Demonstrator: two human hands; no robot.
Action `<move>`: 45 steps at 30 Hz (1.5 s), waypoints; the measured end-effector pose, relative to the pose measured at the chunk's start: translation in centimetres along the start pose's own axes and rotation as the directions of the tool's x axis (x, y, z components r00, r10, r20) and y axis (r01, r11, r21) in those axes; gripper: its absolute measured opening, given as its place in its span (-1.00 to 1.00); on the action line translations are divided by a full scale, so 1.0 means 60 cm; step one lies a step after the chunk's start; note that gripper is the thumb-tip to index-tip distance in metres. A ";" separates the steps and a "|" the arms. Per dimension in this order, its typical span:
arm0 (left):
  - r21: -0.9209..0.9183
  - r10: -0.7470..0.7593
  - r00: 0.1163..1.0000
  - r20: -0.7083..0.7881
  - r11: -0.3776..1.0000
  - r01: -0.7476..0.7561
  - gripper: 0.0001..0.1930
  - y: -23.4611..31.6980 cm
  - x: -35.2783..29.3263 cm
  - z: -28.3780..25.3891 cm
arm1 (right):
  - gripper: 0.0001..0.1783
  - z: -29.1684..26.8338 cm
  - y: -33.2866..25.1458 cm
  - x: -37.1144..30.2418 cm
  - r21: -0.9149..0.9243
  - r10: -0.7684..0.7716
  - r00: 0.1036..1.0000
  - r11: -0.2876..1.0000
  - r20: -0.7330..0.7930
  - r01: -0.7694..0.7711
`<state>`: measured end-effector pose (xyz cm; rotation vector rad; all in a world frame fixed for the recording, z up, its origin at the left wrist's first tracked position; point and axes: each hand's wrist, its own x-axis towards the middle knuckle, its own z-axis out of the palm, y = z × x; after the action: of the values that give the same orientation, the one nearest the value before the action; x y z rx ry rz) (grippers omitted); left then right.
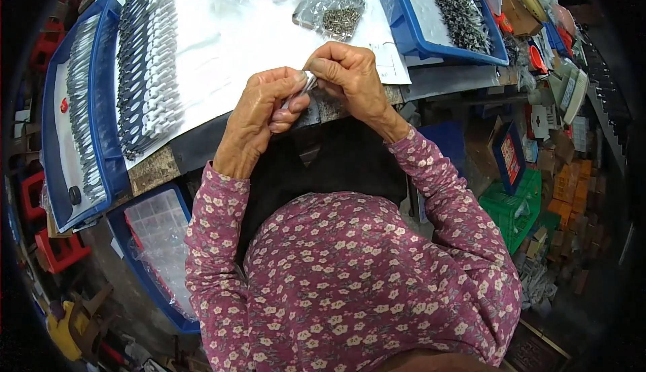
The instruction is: Assembling small hardware components by hand at a manual workstation in a workshop environment.
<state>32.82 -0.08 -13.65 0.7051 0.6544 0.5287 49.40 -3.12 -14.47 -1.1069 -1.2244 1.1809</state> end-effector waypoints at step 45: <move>0.118 0.003 0.997 -0.073 0.993 0.006 -0.82 -0.008 -0.001 0.010 | -0.81 -0.031 -0.004 0.013 0.083 0.159 0.957 0.979 0.241 -0.184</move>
<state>33.33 -0.66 -13.63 0.7994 0.7590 0.5192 51.26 -2.35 -14.23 -1.0331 -1.2456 1.5260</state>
